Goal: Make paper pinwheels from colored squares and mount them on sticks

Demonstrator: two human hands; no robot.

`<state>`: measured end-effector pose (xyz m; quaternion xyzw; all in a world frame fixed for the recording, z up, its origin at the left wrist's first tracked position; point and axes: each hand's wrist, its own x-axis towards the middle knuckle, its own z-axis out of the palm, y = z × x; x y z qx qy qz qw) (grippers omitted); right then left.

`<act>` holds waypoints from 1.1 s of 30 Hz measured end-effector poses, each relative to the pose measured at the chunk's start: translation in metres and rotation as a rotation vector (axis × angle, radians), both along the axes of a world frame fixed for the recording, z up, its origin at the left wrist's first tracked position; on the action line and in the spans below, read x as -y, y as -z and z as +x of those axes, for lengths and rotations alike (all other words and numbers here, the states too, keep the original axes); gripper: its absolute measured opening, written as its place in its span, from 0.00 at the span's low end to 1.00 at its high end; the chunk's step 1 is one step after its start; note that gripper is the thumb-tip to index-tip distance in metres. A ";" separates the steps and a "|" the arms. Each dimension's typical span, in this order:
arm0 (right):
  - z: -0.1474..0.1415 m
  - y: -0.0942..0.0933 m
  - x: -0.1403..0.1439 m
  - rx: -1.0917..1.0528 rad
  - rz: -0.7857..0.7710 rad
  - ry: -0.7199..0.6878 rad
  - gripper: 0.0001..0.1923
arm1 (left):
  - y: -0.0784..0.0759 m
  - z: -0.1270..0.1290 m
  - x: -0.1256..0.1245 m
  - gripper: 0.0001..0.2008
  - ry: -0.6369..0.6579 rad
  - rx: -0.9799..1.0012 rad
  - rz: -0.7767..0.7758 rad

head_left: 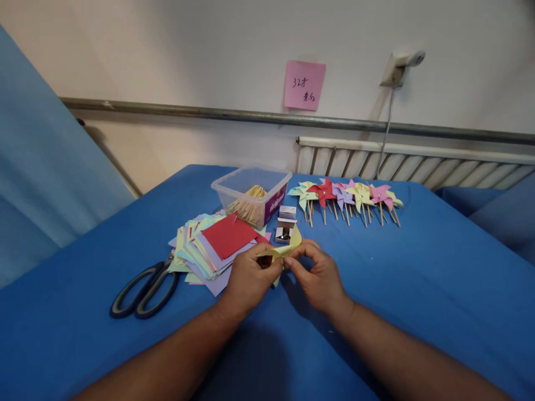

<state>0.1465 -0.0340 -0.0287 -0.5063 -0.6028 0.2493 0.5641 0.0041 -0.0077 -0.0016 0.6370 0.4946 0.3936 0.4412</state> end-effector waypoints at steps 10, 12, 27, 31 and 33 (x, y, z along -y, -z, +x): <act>0.001 -0.003 0.000 -0.101 -0.045 -0.095 0.04 | 0.006 -0.002 -0.005 0.10 0.012 0.115 -0.116; 0.001 -0.002 0.000 -0.146 -0.090 -0.115 0.04 | 0.007 -0.003 -0.005 0.11 0.014 0.131 -0.114; -0.007 0.008 -0.006 -0.633 -0.195 -0.223 0.20 | 0.002 0.000 -0.002 0.10 0.003 0.138 -0.141; -0.006 0.010 -0.007 -0.630 -0.212 -0.265 0.30 | 0.000 0.000 0.000 0.08 -0.020 0.070 -0.088; -0.004 0.012 -0.008 -0.558 -0.238 -0.257 0.19 | 0.000 0.000 0.000 0.06 -0.019 0.040 -0.067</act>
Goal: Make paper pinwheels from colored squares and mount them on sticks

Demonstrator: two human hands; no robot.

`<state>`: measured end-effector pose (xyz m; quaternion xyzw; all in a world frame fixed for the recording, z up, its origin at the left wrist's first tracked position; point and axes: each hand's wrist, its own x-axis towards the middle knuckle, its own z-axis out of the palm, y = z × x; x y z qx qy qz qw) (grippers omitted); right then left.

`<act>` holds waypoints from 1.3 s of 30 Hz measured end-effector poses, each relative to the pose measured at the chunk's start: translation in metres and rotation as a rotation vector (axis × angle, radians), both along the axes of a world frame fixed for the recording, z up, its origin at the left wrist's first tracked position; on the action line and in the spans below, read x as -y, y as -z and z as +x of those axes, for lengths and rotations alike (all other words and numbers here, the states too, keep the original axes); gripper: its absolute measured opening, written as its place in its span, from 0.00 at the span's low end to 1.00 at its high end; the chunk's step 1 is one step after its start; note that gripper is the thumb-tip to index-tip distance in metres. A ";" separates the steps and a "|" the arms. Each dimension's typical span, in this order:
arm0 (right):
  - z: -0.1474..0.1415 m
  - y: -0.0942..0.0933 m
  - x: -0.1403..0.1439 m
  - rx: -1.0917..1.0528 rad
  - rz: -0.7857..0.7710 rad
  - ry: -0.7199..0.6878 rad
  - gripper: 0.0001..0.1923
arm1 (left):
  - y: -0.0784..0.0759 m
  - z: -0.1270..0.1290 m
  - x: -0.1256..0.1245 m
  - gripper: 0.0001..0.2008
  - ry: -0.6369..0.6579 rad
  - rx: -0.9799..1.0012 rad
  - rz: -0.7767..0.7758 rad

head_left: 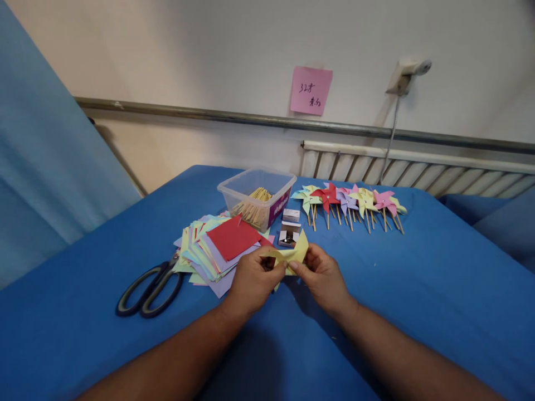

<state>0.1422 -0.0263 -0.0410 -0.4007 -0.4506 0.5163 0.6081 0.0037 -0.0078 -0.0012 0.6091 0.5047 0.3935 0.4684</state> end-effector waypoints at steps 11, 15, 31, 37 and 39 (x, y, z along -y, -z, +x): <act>0.001 -0.004 0.003 0.151 -0.007 0.031 0.09 | -0.008 0.001 0.003 0.05 -0.037 -0.052 0.014; 0.002 -0.005 0.002 0.122 0.004 -0.021 0.11 | -0.011 0.001 0.005 0.06 -0.025 -0.045 -0.012; 0.003 -0.008 0.006 0.225 0.038 0.042 0.06 | -0.014 -0.001 0.008 0.04 -0.009 -0.040 -0.032; 0.004 -0.008 0.006 0.211 0.028 0.028 0.07 | -0.015 -0.001 0.008 0.07 -0.016 0.006 -0.055; 0.005 -0.008 0.006 0.201 0.023 0.020 0.08 | -0.016 0.000 0.008 0.06 -0.015 0.027 -0.076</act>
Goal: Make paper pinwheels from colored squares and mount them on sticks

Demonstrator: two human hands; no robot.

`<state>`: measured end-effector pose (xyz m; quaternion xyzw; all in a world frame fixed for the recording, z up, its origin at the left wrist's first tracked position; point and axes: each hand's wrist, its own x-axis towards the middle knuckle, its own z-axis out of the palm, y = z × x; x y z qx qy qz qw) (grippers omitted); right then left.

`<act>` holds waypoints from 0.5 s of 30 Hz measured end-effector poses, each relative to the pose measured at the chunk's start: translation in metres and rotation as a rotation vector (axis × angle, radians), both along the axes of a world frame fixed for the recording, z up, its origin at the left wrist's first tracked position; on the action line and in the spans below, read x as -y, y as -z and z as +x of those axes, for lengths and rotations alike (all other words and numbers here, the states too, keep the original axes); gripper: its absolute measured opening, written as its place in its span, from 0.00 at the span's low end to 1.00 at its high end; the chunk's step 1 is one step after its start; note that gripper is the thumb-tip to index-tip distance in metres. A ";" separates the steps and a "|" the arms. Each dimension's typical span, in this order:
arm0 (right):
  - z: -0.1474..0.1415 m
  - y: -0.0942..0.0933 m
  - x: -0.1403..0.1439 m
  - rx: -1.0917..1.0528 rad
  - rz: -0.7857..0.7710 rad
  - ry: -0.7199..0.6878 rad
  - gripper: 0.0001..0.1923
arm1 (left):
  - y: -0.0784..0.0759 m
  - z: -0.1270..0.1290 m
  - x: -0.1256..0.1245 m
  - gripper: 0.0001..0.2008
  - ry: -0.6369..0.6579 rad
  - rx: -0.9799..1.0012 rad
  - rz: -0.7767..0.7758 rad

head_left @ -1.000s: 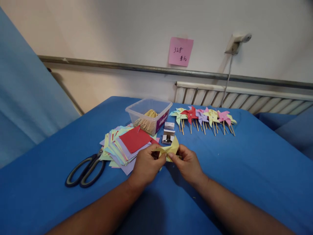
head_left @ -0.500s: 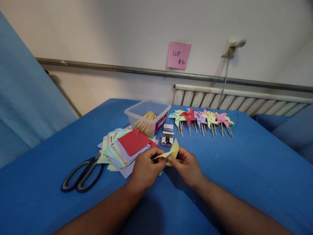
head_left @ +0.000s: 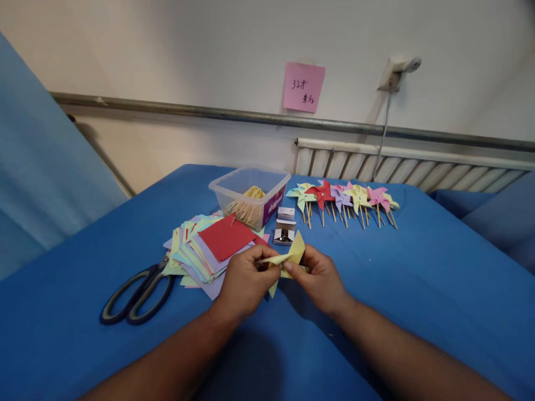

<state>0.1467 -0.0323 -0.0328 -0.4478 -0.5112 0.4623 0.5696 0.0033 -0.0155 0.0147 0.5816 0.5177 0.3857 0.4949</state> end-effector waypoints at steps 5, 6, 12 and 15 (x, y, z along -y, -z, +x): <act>0.001 0.000 -0.002 -0.064 -0.004 -0.029 0.11 | 0.000 -0.002 -0.003 0.07 0.031 0.030 0.014; 0.001 0.000 -0.002 -0.074 -0.003 -0.037 0.12 | 0.000 -0.002 -0.003 0.08 0.036 0.016 0.030; -0.001 -0.004 0.001 -0.080 0.004 -0.016 0.10 | -0.001 -0.004 -0.001 0.09 0.024 -0.075 0.088; 0.000 -0.008 0.003 -0.050 0.007 -0.005 0.09 | -0.002 -0.004 0.001 0.08 0.010 -0.077 0.109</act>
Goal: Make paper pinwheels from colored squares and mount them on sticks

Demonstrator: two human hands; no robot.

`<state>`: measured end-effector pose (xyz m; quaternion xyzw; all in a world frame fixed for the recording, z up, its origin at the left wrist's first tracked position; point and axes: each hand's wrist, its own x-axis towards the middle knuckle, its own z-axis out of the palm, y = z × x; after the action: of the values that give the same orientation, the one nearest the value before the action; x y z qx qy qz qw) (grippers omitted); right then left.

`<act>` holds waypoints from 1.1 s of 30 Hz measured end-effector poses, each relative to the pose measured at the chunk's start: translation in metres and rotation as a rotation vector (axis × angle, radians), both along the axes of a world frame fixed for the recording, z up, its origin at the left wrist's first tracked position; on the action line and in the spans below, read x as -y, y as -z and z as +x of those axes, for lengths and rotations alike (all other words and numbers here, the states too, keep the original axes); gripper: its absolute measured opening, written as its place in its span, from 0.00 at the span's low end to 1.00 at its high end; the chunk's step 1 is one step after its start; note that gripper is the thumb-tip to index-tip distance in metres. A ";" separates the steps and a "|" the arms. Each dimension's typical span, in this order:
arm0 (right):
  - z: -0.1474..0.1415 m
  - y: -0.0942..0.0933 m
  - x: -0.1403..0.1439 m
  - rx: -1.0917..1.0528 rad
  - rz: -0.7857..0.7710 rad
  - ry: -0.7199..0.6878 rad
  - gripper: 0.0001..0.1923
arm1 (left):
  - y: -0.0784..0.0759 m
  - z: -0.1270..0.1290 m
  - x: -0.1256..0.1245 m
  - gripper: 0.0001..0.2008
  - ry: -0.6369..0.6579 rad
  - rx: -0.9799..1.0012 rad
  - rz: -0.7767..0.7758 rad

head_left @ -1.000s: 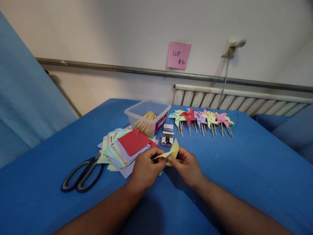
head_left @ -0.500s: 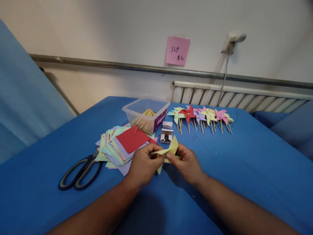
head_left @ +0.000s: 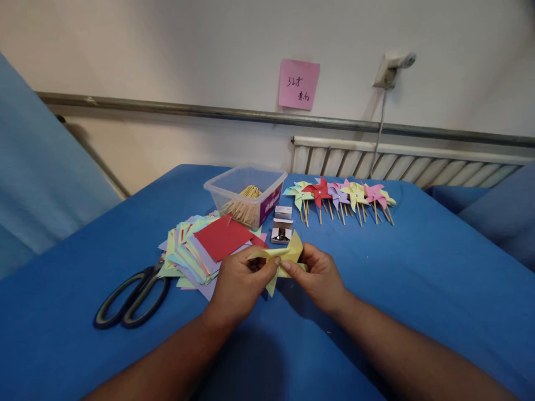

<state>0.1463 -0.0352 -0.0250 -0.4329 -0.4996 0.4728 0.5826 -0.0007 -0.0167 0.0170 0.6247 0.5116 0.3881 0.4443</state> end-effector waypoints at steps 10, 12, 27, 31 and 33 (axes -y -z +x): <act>0.003 0.001 0.001 0.098 0.034 0.031 0.05 | -0.004 0.004 0.008 0.07 -0.023 -0.006 0.024; 0.003 0.002 0.000 0.106 0.040 0.042 0.05 | -0.004 0.004 0.008 0.07 -0.019 -0.008 0.035; 0.004 0.017 -0.006 0.061 0.028 0.026 0.10 | 0.008 0.007 -0.003 0.13 0.037 0.168 -0.159; 0.002 0.019 -0.007 0.110 0.038 0.048 0.09 | 0.013 0.006 -0.008 0.15 0.074 0.210 -0.183; 0.001 0.020 -0.009 0.116 0.047 0.046 0.09 | 0.015 0.005 -0.009 0.14 0.084 0.218 -0.174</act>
<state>0.1477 -0.0266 -0.0447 -0.4572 -0.5333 0.4215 0.5735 0.0047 -0.0073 0.0018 0.5587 0.4655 0.3890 0.5656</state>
